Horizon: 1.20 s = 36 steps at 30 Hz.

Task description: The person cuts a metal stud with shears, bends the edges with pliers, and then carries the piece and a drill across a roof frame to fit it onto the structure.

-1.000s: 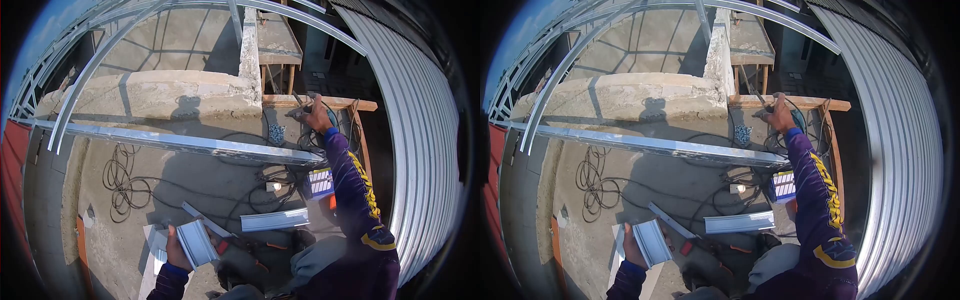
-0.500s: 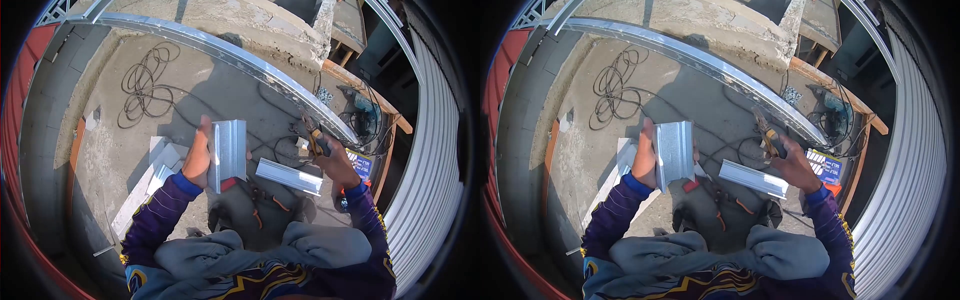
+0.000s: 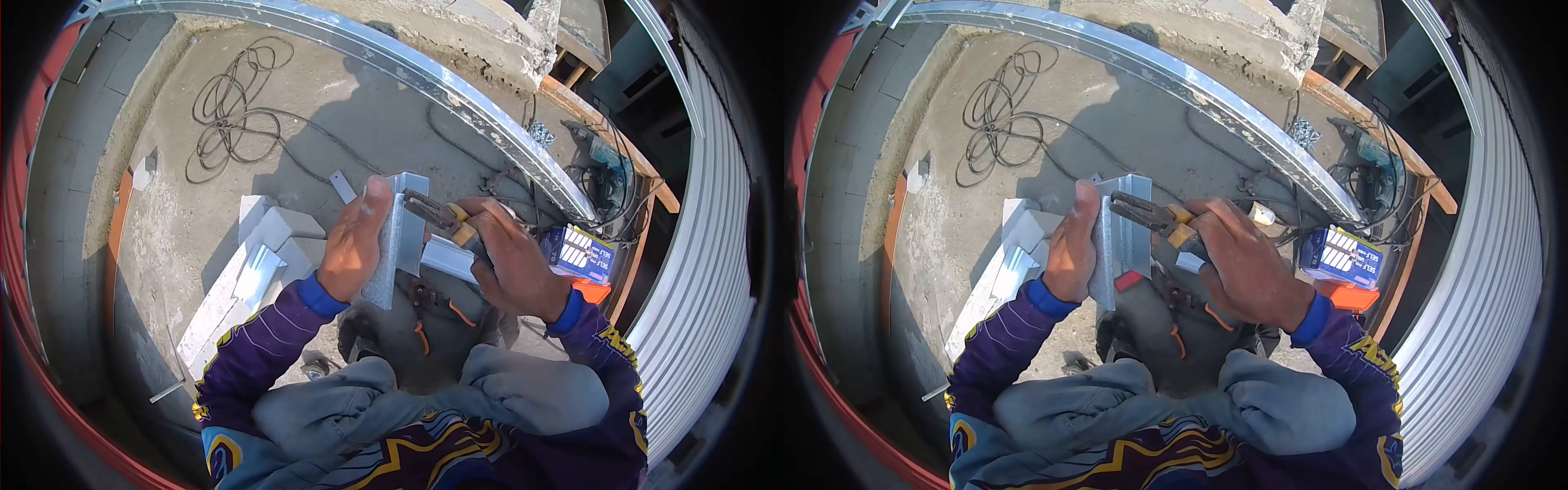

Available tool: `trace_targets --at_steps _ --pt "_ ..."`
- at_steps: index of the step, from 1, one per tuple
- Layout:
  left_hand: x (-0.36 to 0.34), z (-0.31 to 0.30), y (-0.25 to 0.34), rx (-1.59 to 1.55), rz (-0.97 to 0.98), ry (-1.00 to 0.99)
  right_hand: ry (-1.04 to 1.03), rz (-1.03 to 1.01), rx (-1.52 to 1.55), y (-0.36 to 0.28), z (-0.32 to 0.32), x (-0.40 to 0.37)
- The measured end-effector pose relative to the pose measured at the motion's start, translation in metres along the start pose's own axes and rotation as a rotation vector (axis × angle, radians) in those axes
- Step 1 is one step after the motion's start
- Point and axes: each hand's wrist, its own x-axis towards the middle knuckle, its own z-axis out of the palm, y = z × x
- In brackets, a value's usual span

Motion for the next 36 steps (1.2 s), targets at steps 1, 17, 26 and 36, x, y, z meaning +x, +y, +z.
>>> trace_targets --at_steps 1,17,26,36 --pt "0.0 0.001 -0.002 0.0 -0.003 -0.003 0.0 0.004 0.001 0.0 0.001 0.0" --pt "0.005 0.002 -0.023 -0.113 0.116 -0.194 -0.252 0.065 0.372 0.017 0.001 -0.01" --pt "0.02 -0.015 -0.028 -0.12 0.15 -0.081 -0.208 0.211 0.924 0.003 -0.006 -0.01" --pt "0.023 -0.002 -0.026 -0.214 0.322 -0.083 -0.354 0.324 1.9 0.011 0.017 -0.016"
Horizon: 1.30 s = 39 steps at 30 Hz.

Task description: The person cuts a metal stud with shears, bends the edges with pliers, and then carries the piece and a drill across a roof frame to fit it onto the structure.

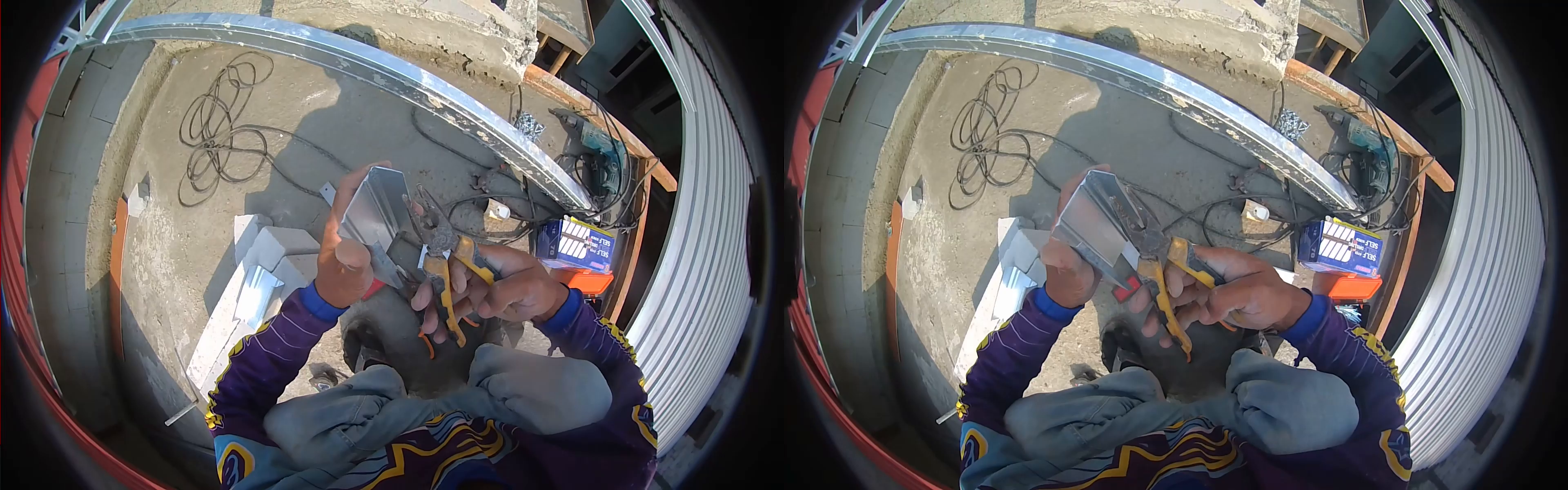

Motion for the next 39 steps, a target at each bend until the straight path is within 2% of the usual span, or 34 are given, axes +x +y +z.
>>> trace_targets --at_steps 4,9,13,15,16,18,19,21,22,24,25,27,28,30,31,33,34,36,37,39 --pt "-0.002 0.001 -0.007 -0.029 0.054 -0.019 0.007 -0.02 0.033 0.001 -0.003 0.003" --pt "-0.003 -0.006 -0.015 0.373 0.155 -0.063 0.051 -0.015 0.039 0.003 -0.003 0.003" --pt "-0.004 -0.004 -0.018 0.454 0.227 -0.08 -0.001 -0.092 0.15 0.011 -0.003 0.006" --pt "-0.005 -0.009 -0.024 0.586 0.285 -0.088 0.124 -0.062 -0.06 0.006 0.002 0.007" --pt "-0.008 -0.006 -0.024 0.586 0.285 -0.088 0.124 -0.062 -0.059 0.003 0.005 0.007" --pt "-0.011 0.006 -0.021 0.519 0.27 -0.044 0.242 0.028 -0.575 -0.004 0.008 0.008" --pt "-0.01 0.01 -0.021 0.519 0.269 -0.046 0.243 0.026 -0.574 0.0 0.004 0.009" --pt "-0.01 0.016 -0.019 0.68 0.366 -0.022 0.474 -0.222 -1.354 0.011 -0.006 0.01" --pt "-0.009 0.017 -0.015 0.681 0.372 -0.023 0.475 -0.227 -1.358 0.006 -0.007 0.009" --pt "-0.009 0.02 -0.009 0.319 0.106 -0.024 0.33 -0.128 -1.029 -0.01 -0.001 0.004" --pt "-0.007 0.019 -0.012 0.319 0.111 -0.022 0.327 -0.128 -1.033 -0.016 0.002 0.0" --pt "0.0 0.013 -0.016 0.109 0.11 -0.023 0.253 0.02 -1.101 -0.024 0.004 -0.002" --pt "0.001 0.011 -0.013 0.119 0.105 -0.022 0.248 0.014 -1.093 -0.022 0.004 -0.003" --pt "0.005 0.009 -0.005 -0.055 -0.045 0.112 0.17 0.005 -0.915 -0.018 0.003 -0.005" --pt "0.006 0.005 -0.004 -0.052 -0.048 0.111 0.17 0.003 -0.911 -0.019 0.003 -0.007" --pt "0.007 -0.004 -0.004 -0.255 -0.114 0.077 0.252 0.158 -0.864 -0.019 0.002 -0.011" --pt "0.007 -0.007 -0.006 -0.256 -0.123 0.079 0.254 0.161 -0.856 -0.016 -0.001 -0.013" --pt "0.011 -0.014 -0.008 -0.567 -0.072 -0.047 0.266 -0.031 -0.798 -0.008 -0.011 -0.015" --pt "0.014 -0.017 -0.006 -0.569 -0.08 -0.04 0.266 -0.025 -0.789 -0.009 -0.011 -0.015" --pt "0.016 -0.02 0.004 -0.397 -0.128 0.154 0.309 -0.048 -0.672 -0.011 -0.006 -0.019"
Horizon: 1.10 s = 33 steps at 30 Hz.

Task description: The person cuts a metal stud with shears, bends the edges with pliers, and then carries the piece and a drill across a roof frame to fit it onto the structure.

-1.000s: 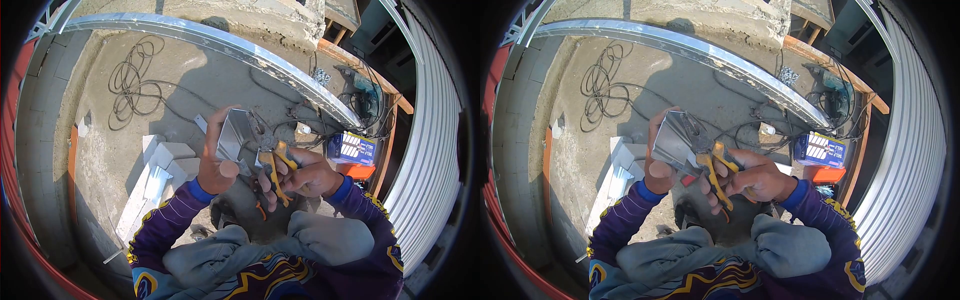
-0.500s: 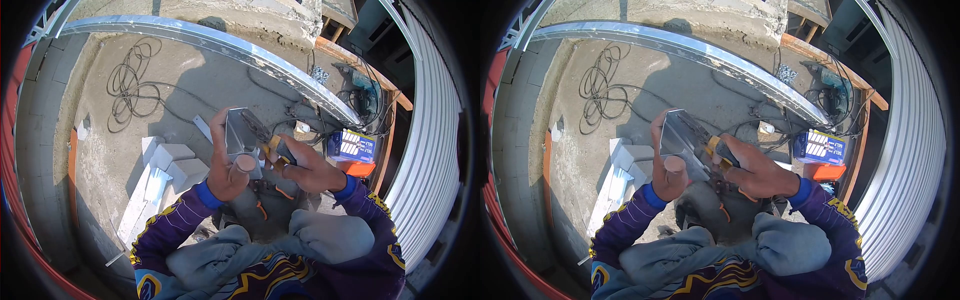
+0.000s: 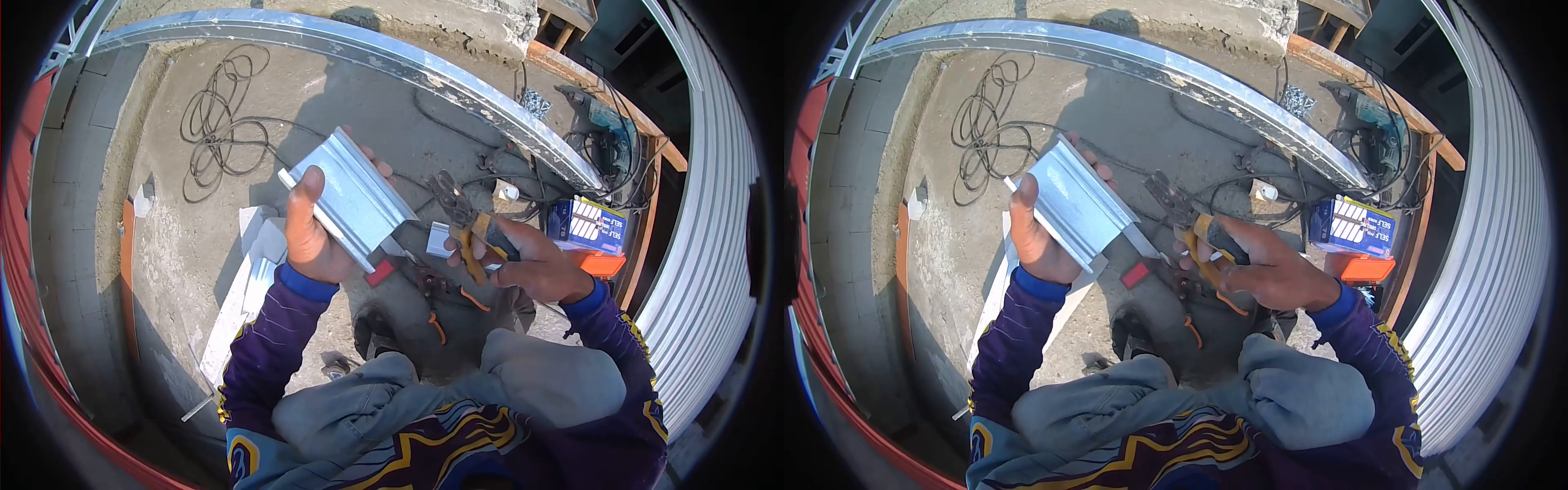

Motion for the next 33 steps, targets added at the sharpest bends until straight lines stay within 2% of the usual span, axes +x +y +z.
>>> trace_targets --at_steps 1,2,4,7,11,14,20,22,23,25,29,31,32,33 --pt "0.002 0.0 0.005 -0.005 0.02 0.003 0.025 0.087 0.223 -0.004 0.005 -0.001" --pt "0.003 0.001 0.008 -0.003 0.016 0.006 0.025 0.088 0.229 -0.001 0.005 -0.002" --pt "0.005 0.003 0.012 -0.049 0.049 0.03 -0.184 0.16 0.485 0.006 0.003 -0.005" --pt "0.006 0.005 0.012 -0.189 0.024 0.035 -0.235 0.209 0.521 -0.001 0.017 -0.003" --pt "0.006 0.002 0.008 -0.177 0.015 -0.014 -0.214 0.175 0.581 0.011 0.015 0.003" --pt "0.004 0.003 0.007 -0.208 -0.012 -0.004 -0.273 0.138 0.464 0.016 0.01 0.004" --pt "0.005 0.006 0.005 -0.174 -0.031 0.02 -0.181 0.176 0.46 0.015 0.015 0.002" --pt "0.004 0.012 0.001 -0.09 -0.003 0.138 0.03 0.158 -0.421 0.0 0.023 0.005" --pt "0.004 0.012 0.0 -0.093 -0.005 0.141 0.028 0.162 -0.42 0.006 0.024 0.004" --pt "0.007 0.012 -0.002 -0.087 0.012 0.137 0.214 -0.024 -0.853 0.027 0.027 0.003" --pt "0.005 0.011 0.008 -0.085 -0.067 0.099 0.093 -0.126 -0.726 0.024 0.007 0.007" --pt "0.005 0.011 0.006 -0.133 -0.02 0.127 -0.114 -0.064 -0.524 0.004 0.007 0.005" --pt "0.006 0.007 0.005 -0.13 -0.02 0.13 -0.116 -0.066 -0.521 0.008 0.009 0.005" --pt "0.008 0.002 0.003 -0.127 -0.03 0.137 -0.06 -0.114 -0.696 0.016 0.013 0.002"
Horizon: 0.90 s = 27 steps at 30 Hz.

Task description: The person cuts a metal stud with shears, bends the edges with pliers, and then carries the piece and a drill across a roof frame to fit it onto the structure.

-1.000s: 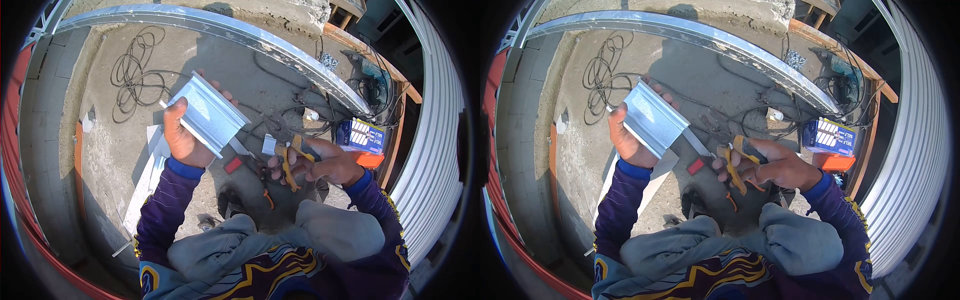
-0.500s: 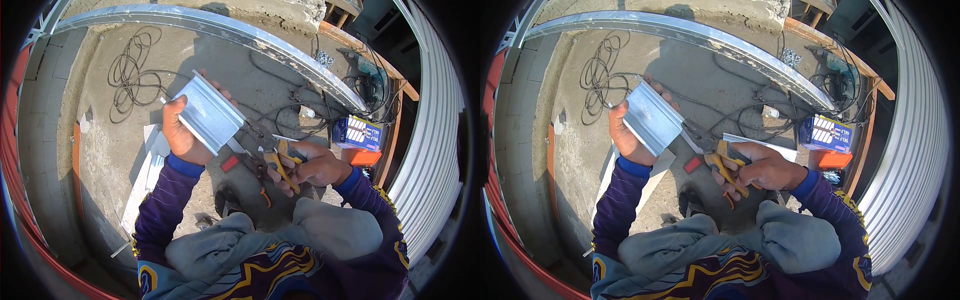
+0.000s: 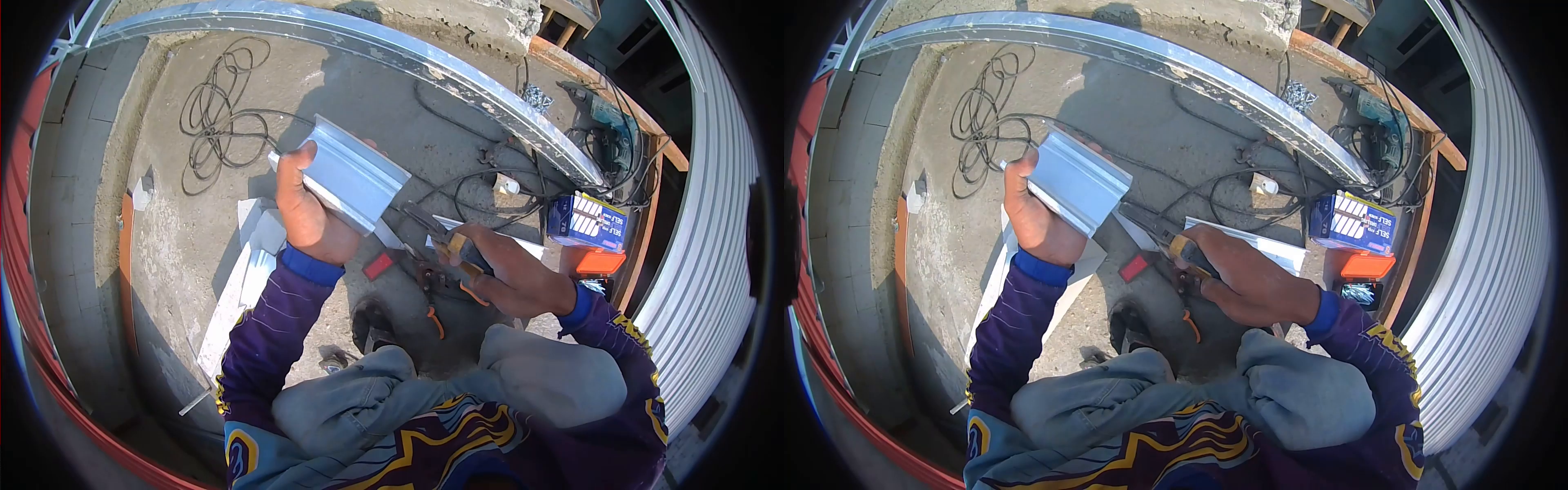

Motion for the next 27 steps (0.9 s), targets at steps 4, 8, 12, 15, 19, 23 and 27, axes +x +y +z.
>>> trace_targets --at_steps 4,8,12,15,19,23,27 --pt "0.0 0.002 -0.005 -0.013 -0.006 0.067 0.019 0.047 -0.156 -0.013 0.004 0.002" --pt "0.002 0.006 -0.007 0.001 0.016 0.114 0.022 -0.037 -0.163 -0.012 0.012 0.008" --pt "0.0 0.005 -0.009 0.022 0.032 0.127 0.084 -0.056 -0.167 -0.012 0.016 0.011" --pt "0.0 0.004 -0.012 0.023 0.047 0.155 0.093 -0.022 -0.159 -0.01 0.018 0.01" --pt "-0.001 0.008 -0.014 0.006 0.063 0.169 0.093 0.089 -0.098 -0.006 0.024 0.01" --pt "-0.002 0.012 -0.015 -0.012 0.089 0.187 0.048 0.066 0.178 0.0 0.024 0.011" --pt "-0.001 -0.001 -0.02 -0.063 0.004 0.111 -0.25 0.288 0.993 -0.007 0.015 0.011"
